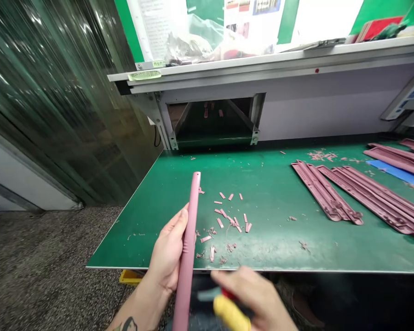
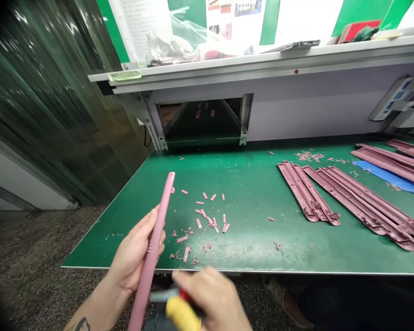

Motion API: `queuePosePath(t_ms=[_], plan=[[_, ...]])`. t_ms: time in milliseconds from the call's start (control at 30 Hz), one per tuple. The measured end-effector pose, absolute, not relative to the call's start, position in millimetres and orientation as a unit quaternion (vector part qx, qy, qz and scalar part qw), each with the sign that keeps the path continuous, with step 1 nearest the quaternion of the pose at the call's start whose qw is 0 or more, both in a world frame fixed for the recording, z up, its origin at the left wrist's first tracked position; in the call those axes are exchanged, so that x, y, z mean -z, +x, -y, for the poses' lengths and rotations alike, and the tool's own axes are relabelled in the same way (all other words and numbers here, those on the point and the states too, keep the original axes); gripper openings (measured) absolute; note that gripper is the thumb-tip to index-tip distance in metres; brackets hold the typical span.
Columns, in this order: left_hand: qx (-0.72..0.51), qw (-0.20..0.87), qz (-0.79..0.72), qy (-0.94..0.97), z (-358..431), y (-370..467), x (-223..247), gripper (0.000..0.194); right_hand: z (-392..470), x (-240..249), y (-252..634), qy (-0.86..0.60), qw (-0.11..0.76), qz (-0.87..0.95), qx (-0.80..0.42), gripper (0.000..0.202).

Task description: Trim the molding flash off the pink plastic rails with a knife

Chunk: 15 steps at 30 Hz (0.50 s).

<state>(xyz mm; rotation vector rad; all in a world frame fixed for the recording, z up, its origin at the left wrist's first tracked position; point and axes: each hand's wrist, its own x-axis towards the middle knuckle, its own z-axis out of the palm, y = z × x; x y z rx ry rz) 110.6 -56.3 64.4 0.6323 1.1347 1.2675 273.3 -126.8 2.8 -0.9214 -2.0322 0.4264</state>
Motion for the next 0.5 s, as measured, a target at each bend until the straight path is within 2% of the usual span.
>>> queuePosePath(t_ms=[100,300,500], plan=[[-0.543,0.617,-0.496,0.281,63,117,-59,0.035,104,-18,277,-0.413,0.482,0.743,-0.211,0.024],[-0.533,0.627,-0.490,0.288,70,122,-59,0.035,98,-16,270,-0.438,0.468,0.741,-0.201,0.021],[-0.515,0.652,-0.465,0.306,82,124,-59,0.037,84,-26,281,-0.448,0.494,0.726,-0.171,0.025]])
